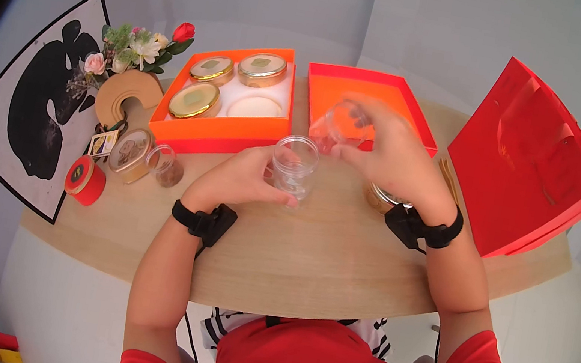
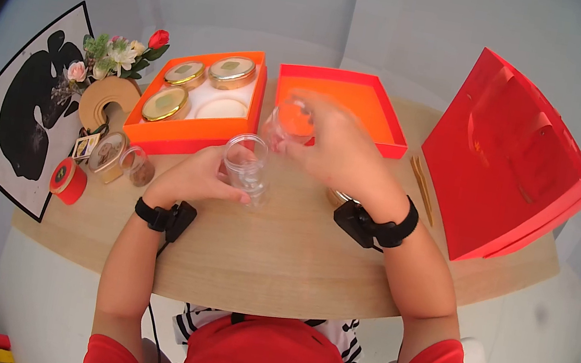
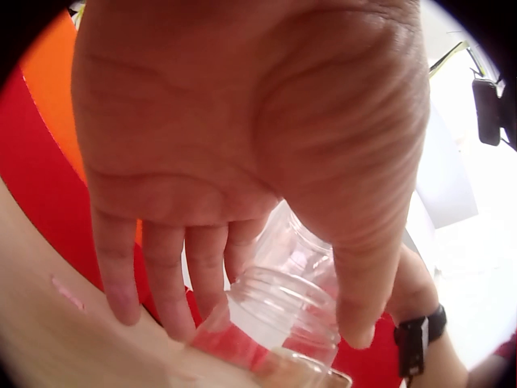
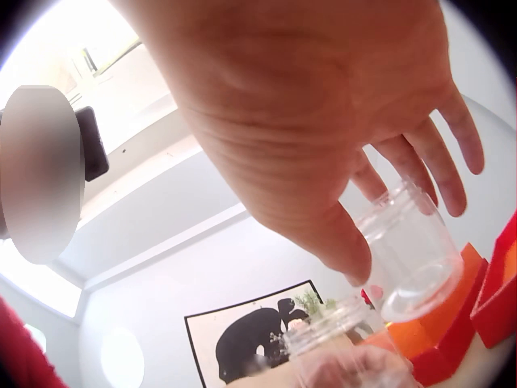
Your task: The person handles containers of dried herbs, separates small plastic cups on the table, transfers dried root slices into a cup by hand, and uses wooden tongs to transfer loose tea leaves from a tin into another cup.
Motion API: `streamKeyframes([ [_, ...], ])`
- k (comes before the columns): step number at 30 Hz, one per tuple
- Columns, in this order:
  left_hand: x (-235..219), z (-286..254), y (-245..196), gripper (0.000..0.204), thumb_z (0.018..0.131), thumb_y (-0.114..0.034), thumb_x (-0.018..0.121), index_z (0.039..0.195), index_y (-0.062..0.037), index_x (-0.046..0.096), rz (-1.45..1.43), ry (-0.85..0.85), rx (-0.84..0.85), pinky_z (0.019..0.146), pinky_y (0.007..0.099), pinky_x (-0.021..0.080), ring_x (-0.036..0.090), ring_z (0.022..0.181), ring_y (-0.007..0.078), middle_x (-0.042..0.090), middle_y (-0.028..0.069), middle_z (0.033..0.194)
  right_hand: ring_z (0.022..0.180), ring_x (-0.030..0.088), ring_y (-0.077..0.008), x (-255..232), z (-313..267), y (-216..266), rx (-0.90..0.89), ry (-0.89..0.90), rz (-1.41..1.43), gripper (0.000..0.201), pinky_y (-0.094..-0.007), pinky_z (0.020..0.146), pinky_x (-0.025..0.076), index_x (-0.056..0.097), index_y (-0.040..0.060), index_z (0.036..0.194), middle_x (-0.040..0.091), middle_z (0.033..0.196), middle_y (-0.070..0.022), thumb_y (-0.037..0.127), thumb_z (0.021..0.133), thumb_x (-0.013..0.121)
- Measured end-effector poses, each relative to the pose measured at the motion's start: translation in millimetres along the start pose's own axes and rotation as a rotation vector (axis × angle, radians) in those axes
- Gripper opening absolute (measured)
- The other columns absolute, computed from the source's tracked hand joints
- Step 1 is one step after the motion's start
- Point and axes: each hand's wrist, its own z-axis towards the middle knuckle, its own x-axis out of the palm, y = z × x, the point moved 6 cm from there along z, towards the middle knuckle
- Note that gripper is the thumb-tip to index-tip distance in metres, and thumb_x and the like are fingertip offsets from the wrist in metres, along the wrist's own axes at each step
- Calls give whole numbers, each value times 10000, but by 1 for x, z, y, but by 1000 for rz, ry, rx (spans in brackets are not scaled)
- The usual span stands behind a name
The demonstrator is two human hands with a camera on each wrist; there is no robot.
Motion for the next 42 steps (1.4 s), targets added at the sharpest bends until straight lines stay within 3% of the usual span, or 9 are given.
streamKeyframes([
  [2, 2, 0, -1, 691, 770, -243, 978, 1328, 1, 651, -22, 20, -12, 997, 375, 567, 699, 1126, 214, 726, 105, 1244, 1232, 673, -262, -17, -4, 10, -152, -222, 94, 703, -399, 1082, 542, 596, 23, 1495, 705, 1334, -158, 155, 863, 873],
  [6, 9, 3, 6, 716, 780, -214, 964, 1377, 9, 637, -47, 84, 37, 998, 374, 565, 694, 1145, 216, 727, 103, 1261, 1220, 666, -235, -19, -10, 27, -251, -229, 213, 696, -398, 1090, 537, 584, 23, 1516, 684, 1297, -120, 149, 891, 863],
  [8, 14, 1, 0, 730, 780, -210, 963, 1395, 4, 632, -67, 97, 40, 997, 374, 565, 693, 1148, 216, 729, 102, 1262, 1172, 668, -229, -9, -12, 33, -293, -125, 305, 734, -392, 1070, 543, 559, 23, 1545, 669, 1273, -108, 170, 897, 871],
  [10, 15, 1, -5, 744, 780, -205, 962, 1412, -2, 626, -88, 111, 44, 997, 375, 564, 691, 1151, 216, 732, 100, 1262, 1149, 670, -231, -3, -12, 34, -250, -62, 277, 755, -393, 1057, 547, 548, 22, 1556, 664, 1263, -111, 180, 895, 877],
  [12, 19, 1, -5, 848, 790, -156, 975, 1514, -28, 552, -91, 184, -10, 1137, 411, 513, 629, 1317, 209, 666, 79, 1417, 1126, 673, -233, 3, -12, 33, -210, 5, 248, 776, -393, 1045, 552, 537, 21, 1566, 660, 1253, -114, 190, 892, 883],
  [15, 18, -1, -7, 877, 790, -154, 975, 1537, -43, 530, -123, 173, 1, 1138, 424, 514, 617, 1334, 217, 650, 82, 1441, 1088, 674, -246, 9, -11, 32, -225, 44, 158, 792, -395, 1022, 559, 529, 17, 1573, 660, 1252, -130, 191, 887, 885],
  [21, 18, -1, -8, 895, 791, -167, 976, 1549, -48, 516, -96, 176, 4, 1130, 435, 522, 613, 1355, 236, 640, 94, 1465, 1165, 676, -271, 16, -13, 33, -288, 7, 188, 882, -402, 1038, 555, 471, 32, 1618, 671, 1328, -160, 201, 868, 902],
  [29, 17, 0, -4, 877, 787, -174, 977, 1532, -43, 533, -97, 163, -20, 1105, 430, 541, 639, 1324, 238, 661, 95, 1440, 1201, 677, -281, 18, -11, 30, -225, 58, 227, 1083, -432, 1075, 546, 348, 90, 1694, 665, 1377, -180, 178, 804, 959],
  [42, 10, 3, -6, 683, 800, -200, 960, 1384, -17, 657, 54, 28, 44, 1052, 394, 554, 717, 1163, 207, 752, 88, 1286, 1225, 657, -258, 33, -1, 14, -164, 16, 359, 979, -417, 1105, 541, 406, 71, 1646, 660, 1341, -136, 122, 817, 923],
])
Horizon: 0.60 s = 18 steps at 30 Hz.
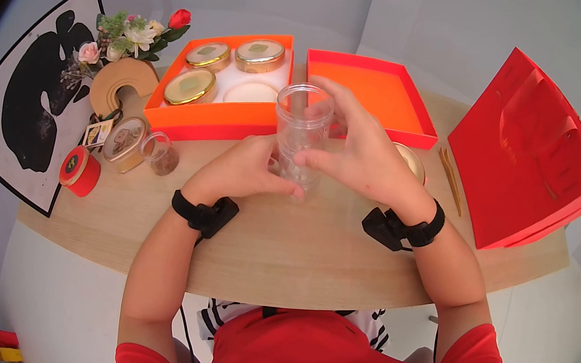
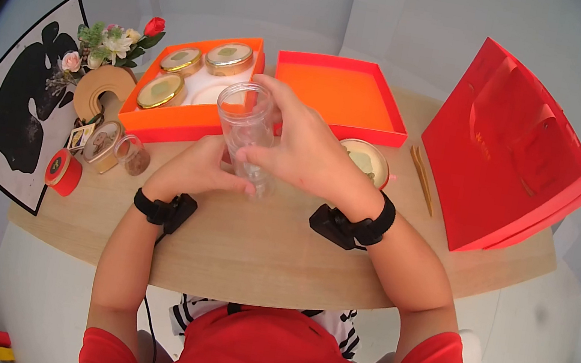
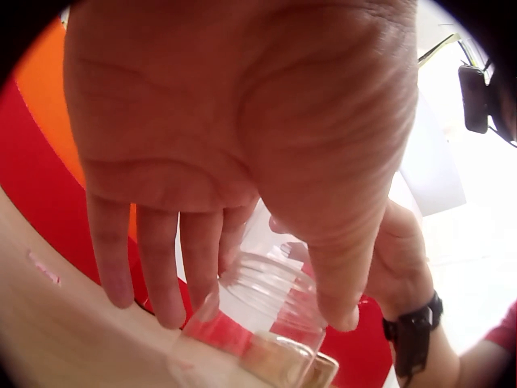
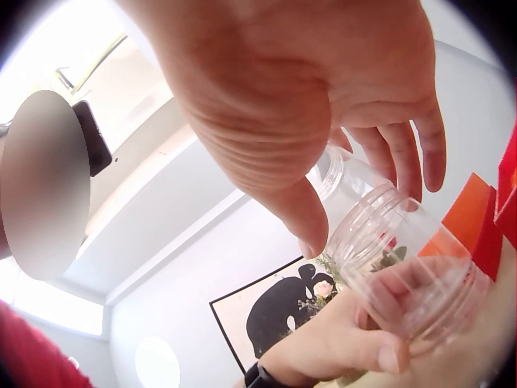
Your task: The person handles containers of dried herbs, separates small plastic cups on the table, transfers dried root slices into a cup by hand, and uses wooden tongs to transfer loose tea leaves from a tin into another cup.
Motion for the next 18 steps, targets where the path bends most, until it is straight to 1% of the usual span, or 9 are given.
streamKeyframes([
  [4, 1, -1, -5, 652, 801, -198, 951, 1360, -14, 669, 17, -17, 14, 1046, 396, 559, 724, 1155, 212, 760, 90, 1271, 1247, 655, -265, 0, 1, 1, 32, 29, 6, 939, -419, 1108, 546, 421, 62, 1632, 660, 1367, -143, 121, 835, 913],
  [6, -1, 0, -3, 652, 754, -248, 957, 1303, -13, 696, 20, -78, 71, 928, 387, 549, 698, 1001, 219, 768, 104, 1121, 1259, 654, -267, 0, 1, -1, 47, 38, 29, 926, -420, 1110, 549, 424, 55, 1627, 660, 1375, -149, 120, 842, 909],
  [8, -1, -1, -4, 656, 754, -244, 957, 1307, -11, 692, 24, -81, 72, 935, 387, 549, 701, 1011, 221, 768, 105, 1126, 1289, 647, -269, 1, 2, -4, 74, 57, 36, 910, -421, 1111, 556, 427, 44, 1619, 652, 1387, -161, 123, 850, 907],
  [10, -2, -2, -6, 660, 755, -241, 956, 1312, -9, 688, 29, -84, 71, 942, 386, 550, 704, 1022, 222, 768, 106, 1131, 1296, 645, -268, 2, 2, -4, 59, 49, 53, 903, -419, 1110, 558, 427, 37, 1616, 647, 1393, -165, 123, 854, 904],
  [12, -4, -3, -6, 665, 754, -228, 955, 1317, -7, 680, -59, -92, 29, 955, 389, 551, 710, 1046, 227, 769, 112, 1139, 1303, 643, -267, 2, 2, -7, 45, 38, 70, 897, -417, 1109, 560, 427, 31, 1614, 642, 1399, -169, 124, 859, 900],
  [14, -5, -2, -4, 671, 755, -221, 952, 1328, -8, 674, -24, -99, 31, 962, 392, 553, 713, 1057, 227, 769, 114, 1146, 1205, 685, -323, 1, 3, -7, -11, -4, 61, 925, -434, 1006, 578, 429, -30, 1587, 700, 1284, -219, 242, 838, 899],
  [16, -6, -2, -4, 677, 756, -213, 949, 1338, -8, 669, 10, -107, 34, 969, 395, 554, 715, 1067, 227, 768, 115, 1154, 1211, 683, -322, 2, 3, -9, -6, 0, 61, 926, -432, 1004, 578, 429, -33, 1586, 698, 1288, -218, 246, 838, 899],
  [18, -5, -1, -1, 708, 761, -230, 960, 1361, -9, 657, -65, -82, -2, 995, 393, 551, 713, 1090, 228, 759, 112, 1198, 1216, 681, -320, 3, 4, -11, 0, 3, 62, 927, -431, 1002, 578, 430, -35, 1584, 697, 1291, -216, 251, 838, 898],
])
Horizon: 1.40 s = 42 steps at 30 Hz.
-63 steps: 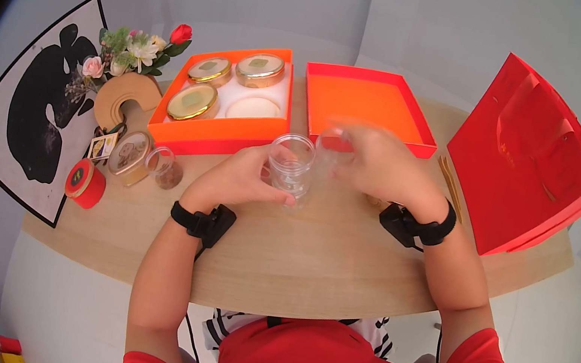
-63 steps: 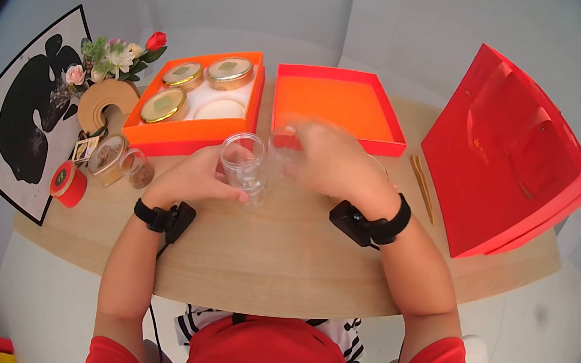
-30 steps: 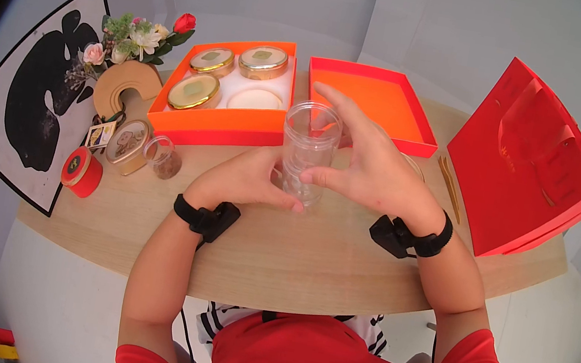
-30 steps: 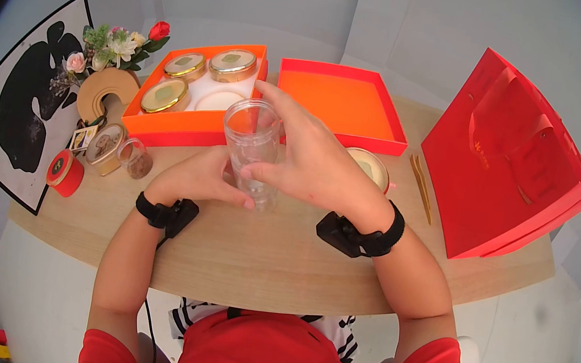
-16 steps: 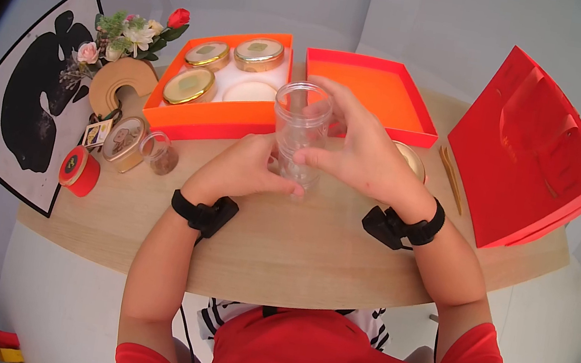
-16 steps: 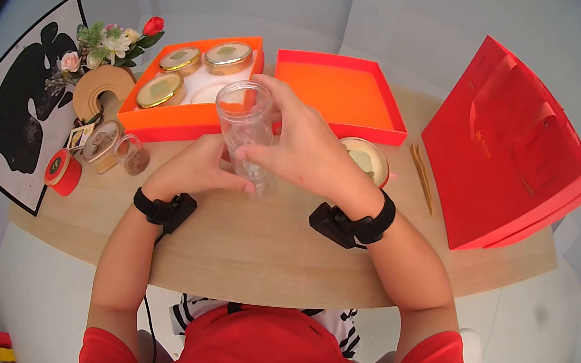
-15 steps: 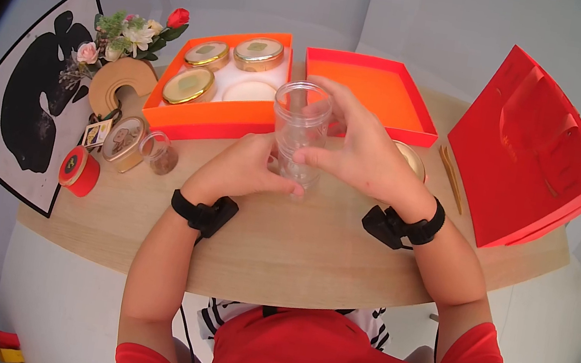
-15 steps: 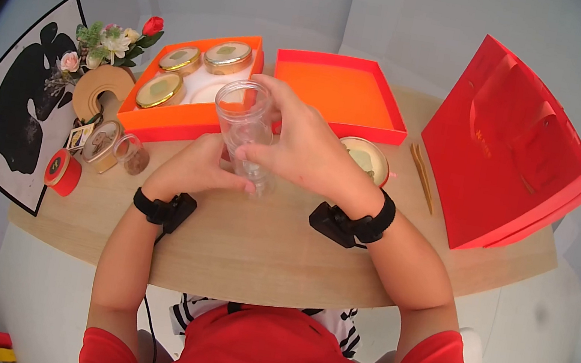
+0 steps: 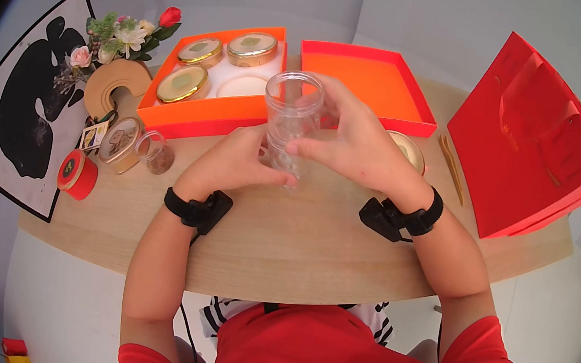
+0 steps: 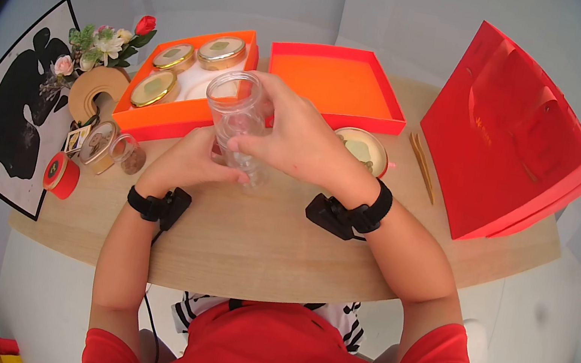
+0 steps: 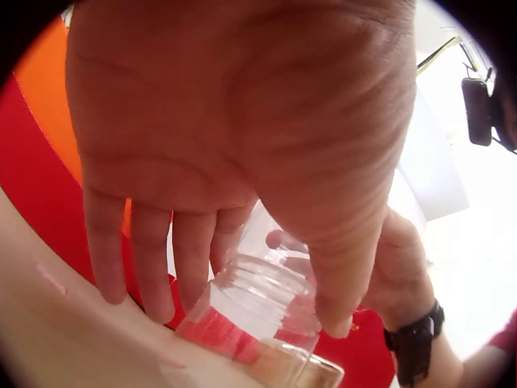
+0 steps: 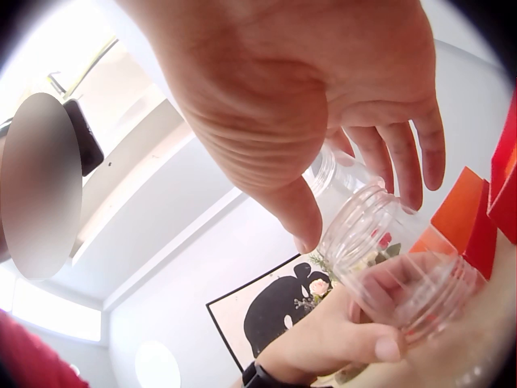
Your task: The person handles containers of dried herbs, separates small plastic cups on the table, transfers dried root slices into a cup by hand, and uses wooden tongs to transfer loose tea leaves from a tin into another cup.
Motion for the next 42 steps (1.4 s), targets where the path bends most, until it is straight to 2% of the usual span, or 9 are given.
streamKeyframes([
  [7, -6, -4, 8, 938, 785, -322, 974, 1549, -33, 512, -38, 108, -88, 1105, 399, 516, 642, 1316, 252, 655, 121, 1436, 1326, 649, -305, 2, -3, 3, 52, 89, 24, 898, -455, 1137, 518, 414, 4, 1611, 661, 1407, -183, 205, 880, 896],
  [10, -16, 0, 30, 1055, 828, -489, 940, 1630, -45, 418, -294, 106, -87, 1149, 410, 489, 602, 1387, 256, 593, 118, 1533, 1322, 652, -306, 3, -4, 0, 53, 112, 54, 917, -464, 1146, 505, 407, 4, 1620, 677, 1385, -188, 234, 882, 900],
  [12, -24, 0, 26, 1143, 859, -734, 815, 1658, -40, 383, -287, 41, -20, 1177, 408, 460, 579, 1416, 250, 562, 124, 1581, 1321, 653, -306, 2, -3, -1, 55, 119, 69, 928, -468, 1153, 497, 402, 4, 1626, 683, 1375, -190, 248, 883, 902],
  [13, -23, 1, 26, 1143, 859, -734, 815, 1658, -40, 383, -288, 47, -23, 1177, 408, 460, 579, 1416, 250, 562, 124, 1581, 1318, 653, -301, 1, -3, -1, 45, 124, 74, 937, -465, 1153, 497, 400, 3, 1630, 683, 1376, -187, 263, 884, 905],
  [15, -23, 3, 26, 1109, 950, -857, 575, 1679, -49, 362, -367, 41, -38, 1202, 412, 432, 549, 1454, 244, 541, 125, 1617, 1315, 653, -297, -1, -2, -5, 40, 128, 82, 946, -461, 1153, 497, 398, 2, 1633, 682, 1376, -184, 278, 885, 909],
  [21, -18, 3, 19, 860, 1129, -718, 278, 1674, -62, 389, -591, 142, -21, 1213, 430, 430, 544, 1466, 228, 538, 98, 1632, 1310, 636, -308, -8, 4, -14, 81, 113, 177, 1113, -436, 1119, 496, 389, -62, 1634, 700, 1341, -201, 500, 835, 923],
  [27, -14, 2, 28, 749, 1162, -624, 346, 1611, -41, 479, -501, 71, -73, 1206, 423, 454, 590, 1418, 239, 595, 126, 1566, 1290, 644, -296, -5, 4, -15, 55, 132, 194, 1088, -422, 1099, 506, 415, -54, 1623, 699, 1331, -194, 489, 833, 929],
  [32, -13, 1, 28, 711, 1160, -589, 413, 1599, -36, 493, -505, 80, -85, 1197, 418, 468, 606, 1398, 242, 608, 136, 1549, 1279, 643, -241, -4, 2, -9, 58, 173, 174, 920, -438, 1145, 491, 473, 9, 1589, 692, 1352, -133, 260, 843, 950],
  [42, -11, -3, 25, 721, 1154, -584, 446, 1624, -39, 464, -427, 65, -126, 1201, 418, 462, 599, 1403, 232, 591, 139, 1564, 1271, 645, -240, -4, 1, -11, 104, 148, 48, 874, -434, 1127, 500, 492, 27, 1582, 690, 1358, -122, 209, 849, 932],
])
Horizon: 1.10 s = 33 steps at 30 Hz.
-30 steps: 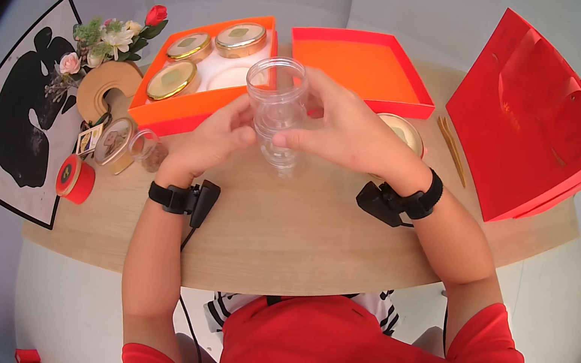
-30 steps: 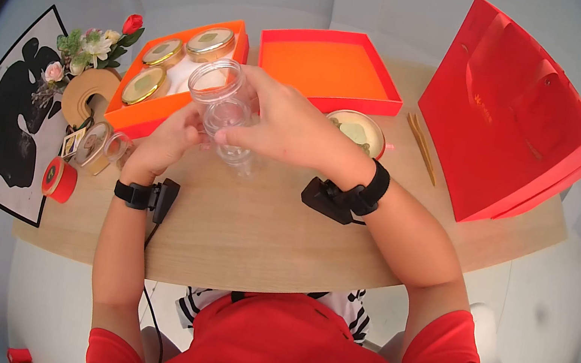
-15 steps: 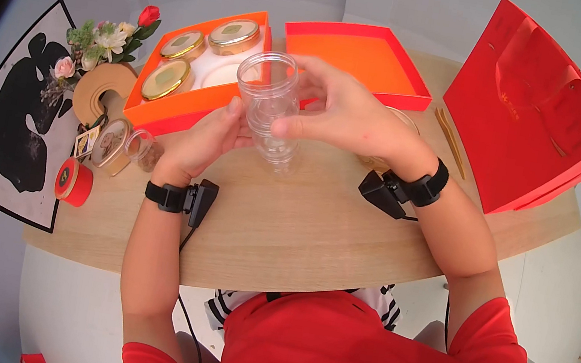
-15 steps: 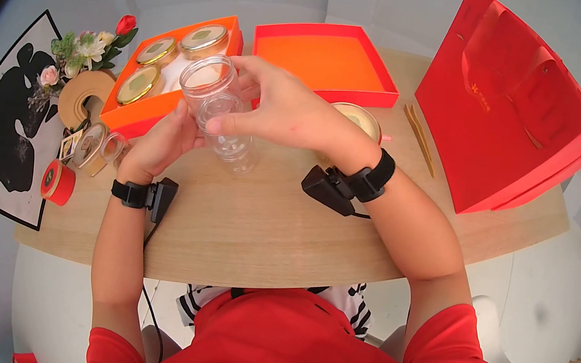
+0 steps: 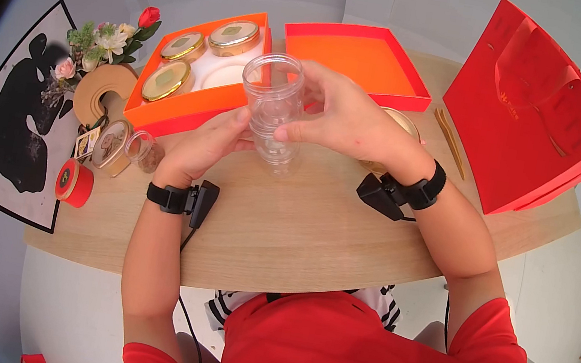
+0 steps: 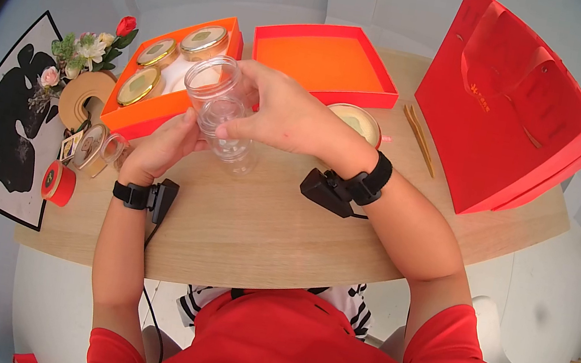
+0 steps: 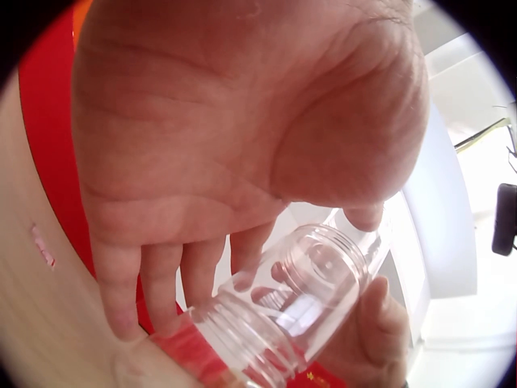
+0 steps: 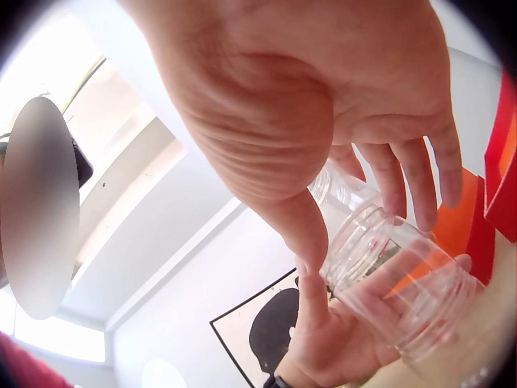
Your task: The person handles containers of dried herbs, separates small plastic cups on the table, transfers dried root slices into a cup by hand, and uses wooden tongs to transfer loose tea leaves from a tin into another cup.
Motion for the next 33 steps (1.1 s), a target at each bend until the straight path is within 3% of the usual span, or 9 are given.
streamKeyframes([
  [10, -4, 10, -5, 711, 1170, -584, 378, 1578, -17, 512, -86, -88, 30, 1147, 405, 495, 631, 1347, 233, 652, 120, 1479, 1295, 646, -247, 2, -1, 2, -36, -8, 47, 846, -418, 1121, 499, 495, -4, 1566, 683, 1389, -145, 281, 888, 913],
  [13, -14, 10, -5, 612, 1178, -524, 417, 1431, -10, 634, -99, -214, -9, 1030, 388, 546, 692, 1190, 204, 729, 102, 1327, 1268, 653, -243, 1, 0, 1, -52, -28, 34, 855, -414, 1112, 502, 494, -16, 1562, 683, 1387, -146, 317, 895, 912],
  [15, -11, 7, -14, 432, 1164, -424, 506, 1173, -44, 711, -99, -313, 36, 903, 358, 558, 702, 993, 174, 749, 58, 1095, 1254, 656, -239, 0, 1, -1, -64, -38, 30, 862, -412, 1107, 504, 494, -19, 1562, 683, 1386, -145, 331, 895, 913],
  [17, -22, 8, -8, 343, 1143, -367, 540, 1061, -64, 680, -130, -338, 64, 865, 350, 550, 680, 928, 170, 706, 45, 999, 1217, 640, -289, -1, 3, -4, -98, -71, 63, 1046, -403, 1031, 535, 490, -59, 1566, 669, 1233, -157, 542, 825, 917],
  [18, -29, 9, -6, 294, 1122, -310, 573, 950, -84, 649, -160, -364, 94, 828, 343, 543, 658, 862, 166, 662, 32, 903, 1217, 640, -289, -1, 3, -5, -98, -70, 63, 1046, -403, 1031, 535, 490, -59, 1566, 669, 1233, -157, 542, 825, 917],
  [23, -39, 9, -3, 289, 1074, -240, 589, 825, -121, 500, -262, -422, 127, 768, 349, 521, 574, 758, 153, 523, 4, 789, 1211, 639, -287, -1, 3, -6, -77, -80, 62, 1090, -398, 1025, 537, 467, -86, 1572, 658, 1229, -156, 554, 815, 919],
  [27, -40, 6, -4, 270, 1068, -224, 543, 835, -137, 436, -232, -462, 117, 740, 346, 475, 501, 741, 149, 443, -15, 779, 1215, 656, -300, -7, 0, 4, -96, -60, 42, 1088, -406, 1033, 538, 467, -73, 1582, 661, 1266, -168, 541, 808, 923],
  [29, -42, 6, -3, 274, 1067, -229, 551, 834, -136, 441, -226, -457, 123, 735, 346, 473, 499, 734, 150, 444, -14, 779, 1303, 650, -302, -16, -5, 4, 35, 40, -159, 989, -426, 1118, 510, 453, -6, 1609, 683, 1400, -194, 378, 836, 935],
  [33, -41, 5, -6, 321, 1046, -214, 627, 779, -127, 473, -244, -476, 140, 692, 337, 500, 532, 696, 145, 473, -4, 741, 1298, 667, -335, -48, -17, 7, 117, 106, -456, 977, -424, 1091, 538, 482, -6, 1595, 689, 1383, -243, 336, 802, 938],
])
